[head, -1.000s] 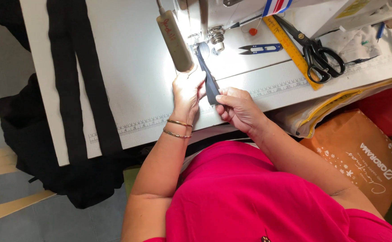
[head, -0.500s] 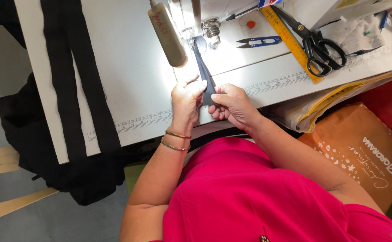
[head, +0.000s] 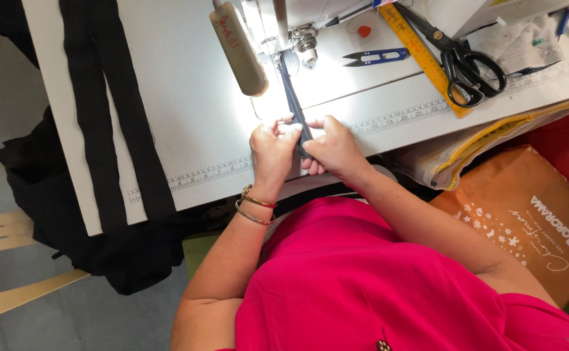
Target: Sewing long black fabric strips using an industrial sewing machine.
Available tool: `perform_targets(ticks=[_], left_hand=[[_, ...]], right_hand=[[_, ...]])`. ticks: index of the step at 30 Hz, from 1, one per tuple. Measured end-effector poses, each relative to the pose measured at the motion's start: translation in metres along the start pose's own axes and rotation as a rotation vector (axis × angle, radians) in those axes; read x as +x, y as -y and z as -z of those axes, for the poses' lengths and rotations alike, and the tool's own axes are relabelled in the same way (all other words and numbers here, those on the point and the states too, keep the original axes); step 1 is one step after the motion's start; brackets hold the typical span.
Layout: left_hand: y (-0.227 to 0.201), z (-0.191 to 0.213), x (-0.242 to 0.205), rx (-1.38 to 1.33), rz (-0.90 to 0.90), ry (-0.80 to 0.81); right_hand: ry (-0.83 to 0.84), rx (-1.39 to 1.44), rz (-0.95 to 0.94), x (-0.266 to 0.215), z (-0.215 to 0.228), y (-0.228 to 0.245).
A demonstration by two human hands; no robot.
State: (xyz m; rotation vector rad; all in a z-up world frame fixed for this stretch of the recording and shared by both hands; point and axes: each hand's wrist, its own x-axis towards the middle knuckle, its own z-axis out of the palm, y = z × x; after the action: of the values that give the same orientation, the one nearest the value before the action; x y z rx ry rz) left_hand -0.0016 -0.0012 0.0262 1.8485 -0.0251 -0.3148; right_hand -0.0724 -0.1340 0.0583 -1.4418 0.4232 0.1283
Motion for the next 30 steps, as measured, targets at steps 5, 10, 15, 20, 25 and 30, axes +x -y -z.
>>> perform_targets(ticks=[5, 10, 15, 20, 25, 30], left_hand=[[-0.011, 0.002, -0.003, 0.339, -0.357, 0.011], [-0.019, 0.012, -0.013, 0.671, -0.637, -0.046], [-0.019, 0.019, -0.006, 0.890, -0.729, -0.066], [-0.064, 0.035, -0.001, 1.052, -0.611, 0.105], [-0.094, 0.046, 0.011, 1.104, -0.436, 0.309], [-0.035, 0.030, 0.005, 1.090, -0.763, 0.127]], right_hand=[[0.018, -0.320, 0.010, 0.000, -0.005, 0.014], [0.066, -0.497, 0.022, 0.000, -0.005, 0.019], [0.097, -0.592, 0.067, -0.005, -0.008, 0.038], [0.108, -0.598, 0.034, -0.007, -0.007, 0.045], [0.115, -0.592, 0.019, -0.004, -0.008, 0.040], [0.118, -0.655, 0.069, -0.010, -0.009, 0.052]])
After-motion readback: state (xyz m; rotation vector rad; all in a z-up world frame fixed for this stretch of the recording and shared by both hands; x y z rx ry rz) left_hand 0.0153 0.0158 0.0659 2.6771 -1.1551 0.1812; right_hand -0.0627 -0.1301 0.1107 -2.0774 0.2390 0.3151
